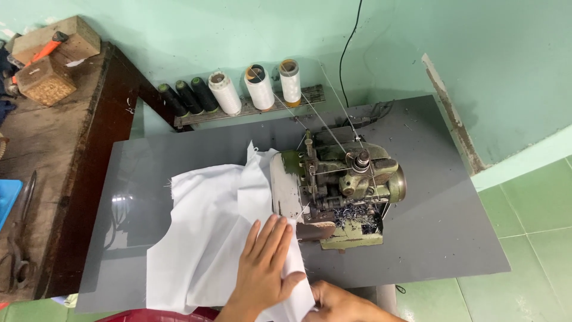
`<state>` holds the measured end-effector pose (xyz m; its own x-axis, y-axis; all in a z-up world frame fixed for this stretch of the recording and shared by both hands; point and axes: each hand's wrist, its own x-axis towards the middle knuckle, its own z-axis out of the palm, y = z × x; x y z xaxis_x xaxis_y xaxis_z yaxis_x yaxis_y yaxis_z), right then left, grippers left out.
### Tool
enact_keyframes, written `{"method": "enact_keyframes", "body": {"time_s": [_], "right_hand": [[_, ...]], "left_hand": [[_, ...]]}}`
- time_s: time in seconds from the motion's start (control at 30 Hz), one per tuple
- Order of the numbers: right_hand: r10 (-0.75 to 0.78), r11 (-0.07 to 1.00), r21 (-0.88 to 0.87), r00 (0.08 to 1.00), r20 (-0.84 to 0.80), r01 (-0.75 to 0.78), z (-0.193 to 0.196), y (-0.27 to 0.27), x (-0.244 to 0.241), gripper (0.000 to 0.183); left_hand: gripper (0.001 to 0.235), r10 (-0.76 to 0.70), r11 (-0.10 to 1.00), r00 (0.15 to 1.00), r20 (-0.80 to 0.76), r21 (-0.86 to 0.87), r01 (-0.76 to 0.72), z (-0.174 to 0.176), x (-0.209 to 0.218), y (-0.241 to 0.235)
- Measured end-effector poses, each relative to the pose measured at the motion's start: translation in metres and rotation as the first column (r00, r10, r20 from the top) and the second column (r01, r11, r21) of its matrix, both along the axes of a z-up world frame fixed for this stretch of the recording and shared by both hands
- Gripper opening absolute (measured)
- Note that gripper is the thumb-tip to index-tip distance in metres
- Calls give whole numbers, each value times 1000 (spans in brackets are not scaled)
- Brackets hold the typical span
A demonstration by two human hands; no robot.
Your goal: A person uses an overlock sewing machine to serge the edges of a white fabric piece.
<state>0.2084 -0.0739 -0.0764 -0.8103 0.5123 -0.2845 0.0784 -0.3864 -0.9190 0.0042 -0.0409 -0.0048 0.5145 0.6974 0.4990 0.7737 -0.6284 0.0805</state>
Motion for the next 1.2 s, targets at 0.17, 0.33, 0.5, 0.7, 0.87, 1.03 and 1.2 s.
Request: {"method": "enact_keyframes", "body": {"time_s": [0.17,0.33,0.5,0.7,0.87,1.03,1.2], "right_hand": [[146,976,83,892,427,-199,30,-2,28,12],[-114,930,348,992,-45,122,23,8,24,26],[-215,858,484,976,27,175,-17,2,34,22],[-234,835,512,972,-1,202,-34,-4,37,37],[-273,825,516,962,6,231,-46,-7,37,43],[-296,848,457,955,-8,266,-39,-3,35,44],[-284,851,457,959,-17,260,-34,-1,37,53]], "left_hand": [[82,-44,999,998,40,11,44,-8,15,-12],[77,-119,990,990,77,87,112,-7,32,-2],[69,-92,995,995,32,45,91,-5,34,5],[67,-64,997,998,0,49,64,-3,34,10],[68,-62,998,998,7,31,62,1,34,13],[65,-58,998,998,-4,29,58,6,34,16],[65,-42,998,999,-28,53,44,12,34,18]]}}
